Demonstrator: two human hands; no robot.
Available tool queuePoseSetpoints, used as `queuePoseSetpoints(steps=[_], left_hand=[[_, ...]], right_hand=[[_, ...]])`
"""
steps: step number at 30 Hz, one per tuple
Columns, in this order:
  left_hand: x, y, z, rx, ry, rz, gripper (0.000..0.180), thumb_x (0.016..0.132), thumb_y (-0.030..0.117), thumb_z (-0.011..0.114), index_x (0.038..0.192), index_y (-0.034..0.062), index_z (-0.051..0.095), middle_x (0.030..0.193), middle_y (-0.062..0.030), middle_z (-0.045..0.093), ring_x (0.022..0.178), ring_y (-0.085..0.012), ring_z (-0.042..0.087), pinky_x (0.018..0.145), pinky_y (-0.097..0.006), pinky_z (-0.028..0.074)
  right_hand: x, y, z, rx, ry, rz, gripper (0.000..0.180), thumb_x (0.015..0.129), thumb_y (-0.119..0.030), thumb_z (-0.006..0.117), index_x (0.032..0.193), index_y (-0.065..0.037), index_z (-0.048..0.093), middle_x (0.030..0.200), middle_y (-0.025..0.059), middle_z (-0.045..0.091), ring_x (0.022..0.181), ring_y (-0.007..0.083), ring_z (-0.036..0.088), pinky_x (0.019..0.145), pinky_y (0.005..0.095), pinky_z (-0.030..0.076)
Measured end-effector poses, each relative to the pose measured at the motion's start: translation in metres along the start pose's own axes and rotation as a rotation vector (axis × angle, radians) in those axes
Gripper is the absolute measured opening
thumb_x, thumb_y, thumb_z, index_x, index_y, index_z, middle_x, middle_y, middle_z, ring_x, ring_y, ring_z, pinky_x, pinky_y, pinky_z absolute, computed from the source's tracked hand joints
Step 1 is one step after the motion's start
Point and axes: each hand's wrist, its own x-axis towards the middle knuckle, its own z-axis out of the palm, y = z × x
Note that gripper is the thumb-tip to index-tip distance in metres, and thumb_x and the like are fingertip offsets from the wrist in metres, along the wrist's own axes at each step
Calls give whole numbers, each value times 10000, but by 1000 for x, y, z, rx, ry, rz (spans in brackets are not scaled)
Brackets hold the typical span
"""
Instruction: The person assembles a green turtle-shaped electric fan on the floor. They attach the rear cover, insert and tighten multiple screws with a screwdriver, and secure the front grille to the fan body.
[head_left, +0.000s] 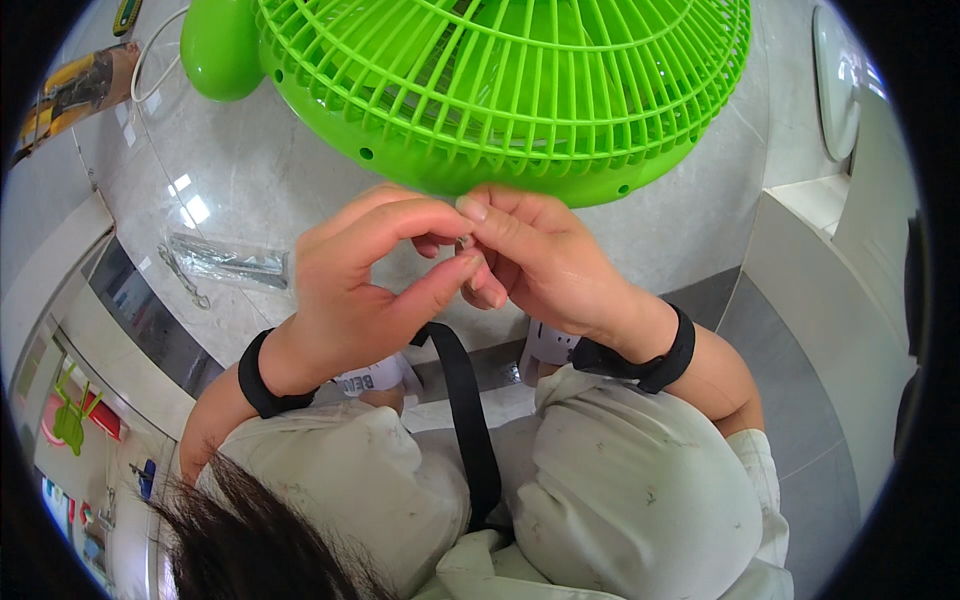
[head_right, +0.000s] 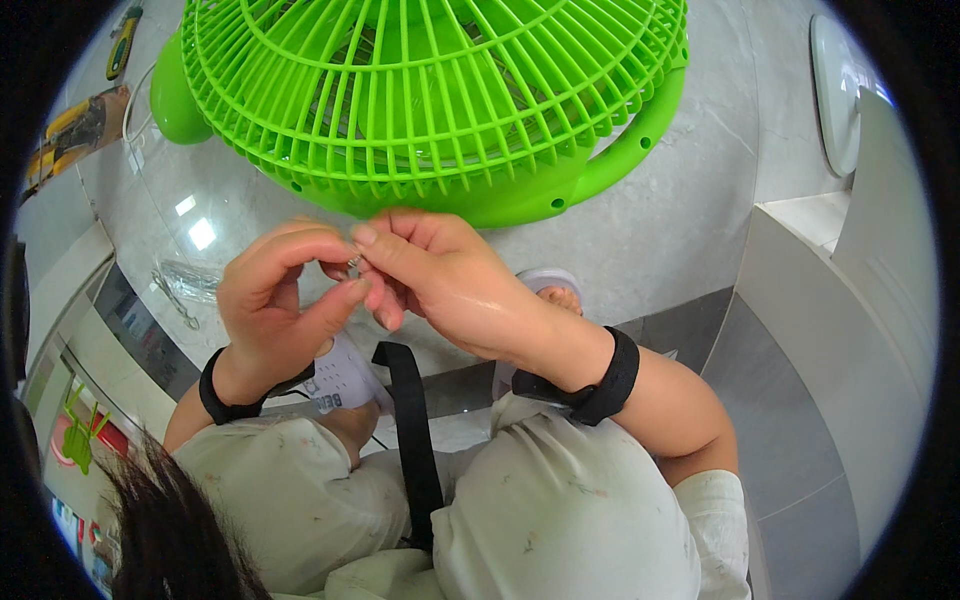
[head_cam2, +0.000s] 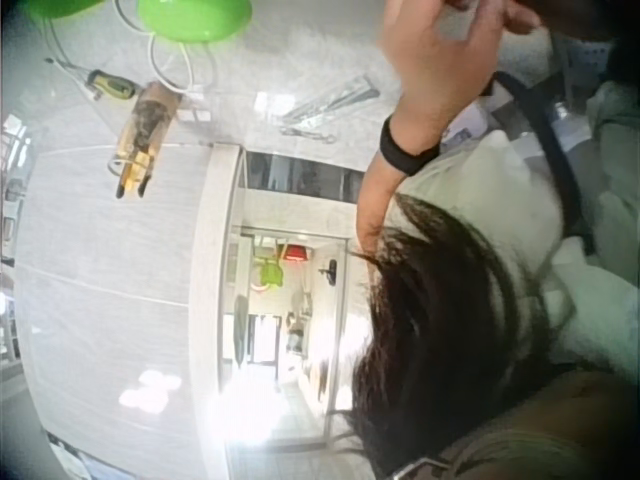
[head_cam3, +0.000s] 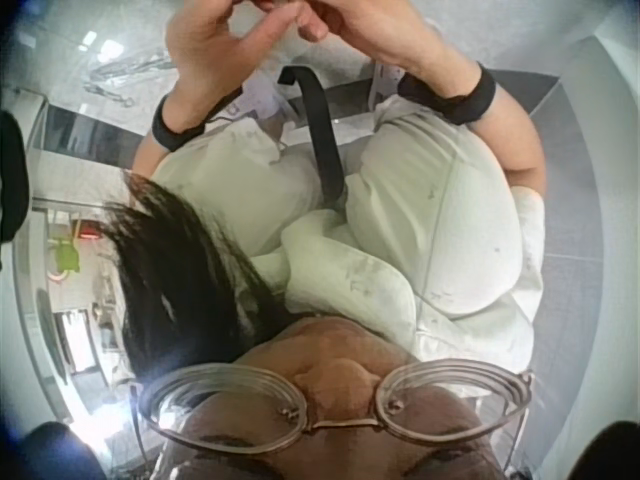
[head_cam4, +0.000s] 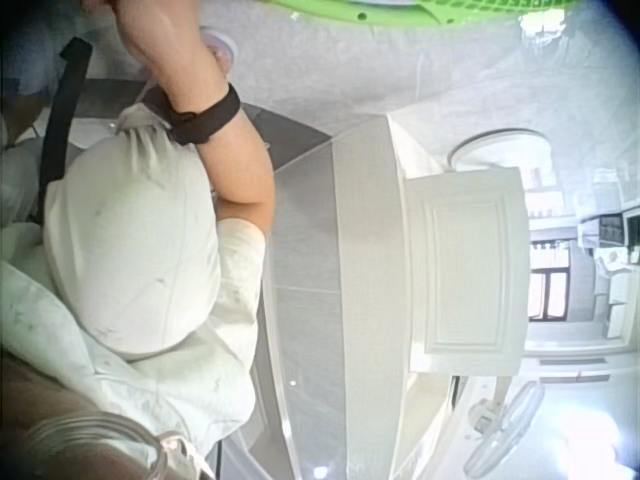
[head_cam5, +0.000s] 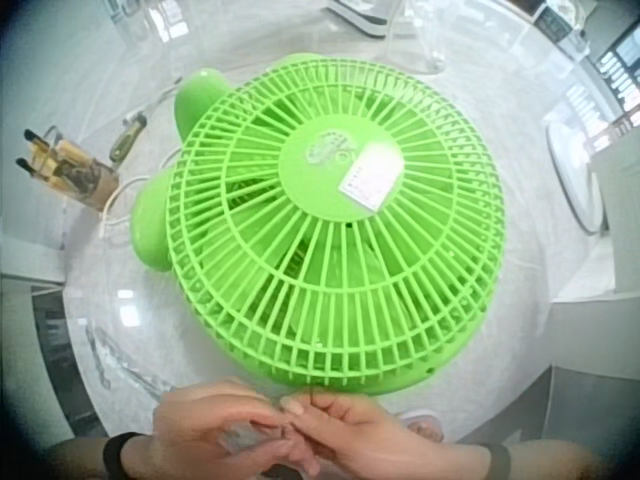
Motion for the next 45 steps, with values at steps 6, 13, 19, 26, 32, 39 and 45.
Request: queuePoseSetpoints(steps=[6,13,19,26,32,39,45], left_hand=[[5,3,-2,239,-1,123,139,739,1,690,866,41,649,775,-68,646,691,-227,610,605,-290,478],[3,-10,13,352,43,99,138,728,28,699,846,53,631,772,-49,628,693,-231,577,569,-311,459],[9,-25,19,643,16,391,211,661,82,673,868,72,638,769,-7,576,707,-192,549,529,-269,453],[9,-31,25,710,-17,393,305,628,23,743,919,44,655,828,-63,623,746,-267,587,581,-323,489],[12,-47,30,702,62,513,262,630,136,614,880,61,639,726,-26,539,634,-215,558,482,-276,453],[10,-52,26,623,135,502,246,644,136,647,882,74,642,725,-18,535,611,-197,540,471,-293,443],[3,-47,12,664,6,563,315,614,144,614,921,89,656,751,6,533,621,-154,512,451,-256,396]], right_hand=[[-3,0,5,-194,155,-108,287,974,-292,489,884,-25,543,743,23,578,602,90,524,584,209,433],[-21,-9,-12,-412,321,-238,193,945,-204,551,918,-13,561,724,28,572,613,86,535,556,220,445],[-35,-14,-21,-447,293,-208,114,909,-132,603,912,-30,551,755,8,570,650,73,548,571,217,457],[-33,-12,-19,-483,230,-114,115,902,-125,613,916,-43,534,788,-19,541,699,56,543,589,211,462],[-34,-14,-19,-484,222,-110,108,901,-118,611,920,-46,533,791,-22,536,703,53,540,590,209,459],[-34,-14,-17,-505,214,-81,111,901,-119,611,921,-47,530,797,-26,537,710,51,538,594,212,459],[-33,-10,-15,-561,165,-33,103,895,-98,609,910,-44,523,784,-28,534,693,49,526,604,213,451]])
